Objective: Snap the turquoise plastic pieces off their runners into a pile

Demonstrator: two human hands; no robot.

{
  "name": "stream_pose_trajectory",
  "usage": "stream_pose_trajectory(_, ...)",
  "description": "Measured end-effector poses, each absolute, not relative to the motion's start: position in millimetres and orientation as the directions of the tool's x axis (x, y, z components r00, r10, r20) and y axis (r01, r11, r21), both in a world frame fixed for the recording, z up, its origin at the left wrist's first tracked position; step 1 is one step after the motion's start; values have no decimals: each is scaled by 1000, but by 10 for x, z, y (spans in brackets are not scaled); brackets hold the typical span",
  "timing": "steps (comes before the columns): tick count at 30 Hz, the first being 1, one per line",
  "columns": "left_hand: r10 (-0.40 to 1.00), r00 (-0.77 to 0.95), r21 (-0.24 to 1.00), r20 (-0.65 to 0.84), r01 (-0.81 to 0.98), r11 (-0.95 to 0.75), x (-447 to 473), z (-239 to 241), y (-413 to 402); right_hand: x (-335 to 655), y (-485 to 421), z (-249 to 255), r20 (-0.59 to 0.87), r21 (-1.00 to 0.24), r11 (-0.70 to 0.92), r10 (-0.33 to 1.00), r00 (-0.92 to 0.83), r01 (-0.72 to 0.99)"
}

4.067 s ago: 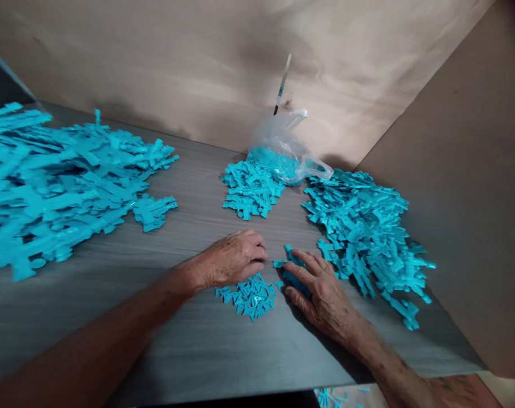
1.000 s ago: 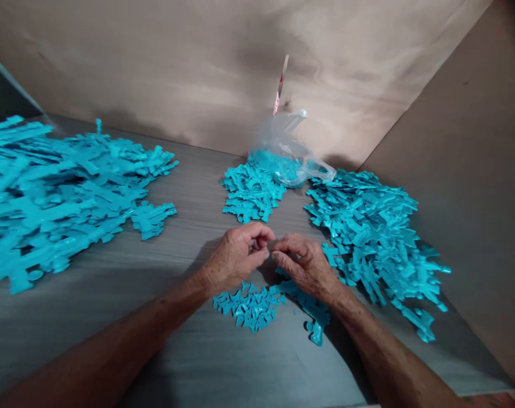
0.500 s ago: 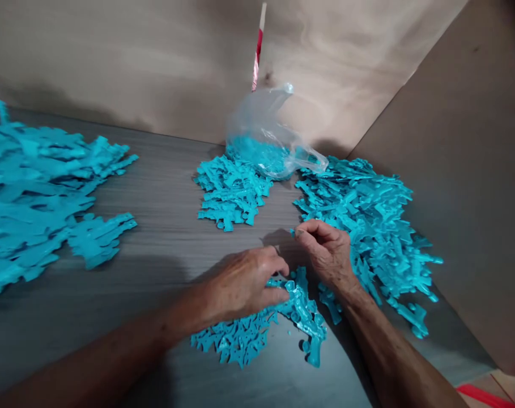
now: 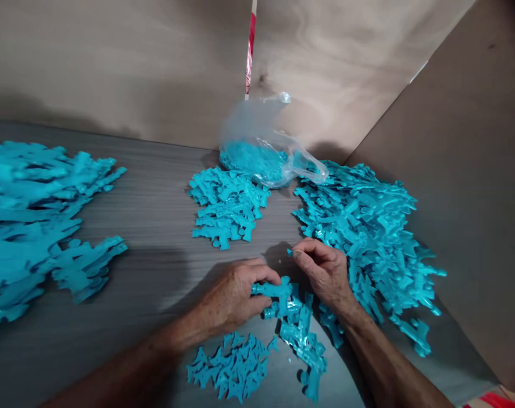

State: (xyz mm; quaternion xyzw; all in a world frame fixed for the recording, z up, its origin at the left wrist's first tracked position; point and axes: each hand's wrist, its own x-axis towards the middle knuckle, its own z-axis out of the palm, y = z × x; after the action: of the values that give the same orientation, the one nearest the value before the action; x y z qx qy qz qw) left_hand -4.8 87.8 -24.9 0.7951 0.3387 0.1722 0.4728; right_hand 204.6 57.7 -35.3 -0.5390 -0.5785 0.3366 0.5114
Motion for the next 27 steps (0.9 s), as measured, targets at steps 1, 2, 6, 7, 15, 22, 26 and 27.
stream_pose_trajectory(1,724,689,892,-40,351,-285,-58,-262,904,2050,574,-341,224,-947,194,970,92,257)
stream_pose_trajectory(2,743,668,911,-36,327,-250,-68,-277,926,2052,569,-325,224,-951,201,972,75,234)
stream_pose_trajectory(6,788,612,962,-64,248,-114,-103,-316,977,2042,527,-241,216,-957,216,976,-21,194)
stream_pose_trajectory(7,789,608,973,-89,224,-63,-110,-321,980,2033,514,-224,203,-956,211,977,-58,203)
stream_pose_trajectory(15,799,555,964,-230,16,267,-69,-399,914,1917,461,-248,244,-916,270,962,-121,296)
stream_pose_trajectory(22,855,446,901,-264,-203,384,-25,-399,846,1833,461,-326,92,-985,86,995,34,152)
stream_pose_trajectory(26,897,375,931,-235,-179,319,-23,-357,796,1718,471,-285,7,-1000,7,997,81,4)
stream_pose_trajectory(27,904,358,935,-233,-174,310,-22,-351,784,1685,472,-271,-24,-999,-21,997,74,-50)
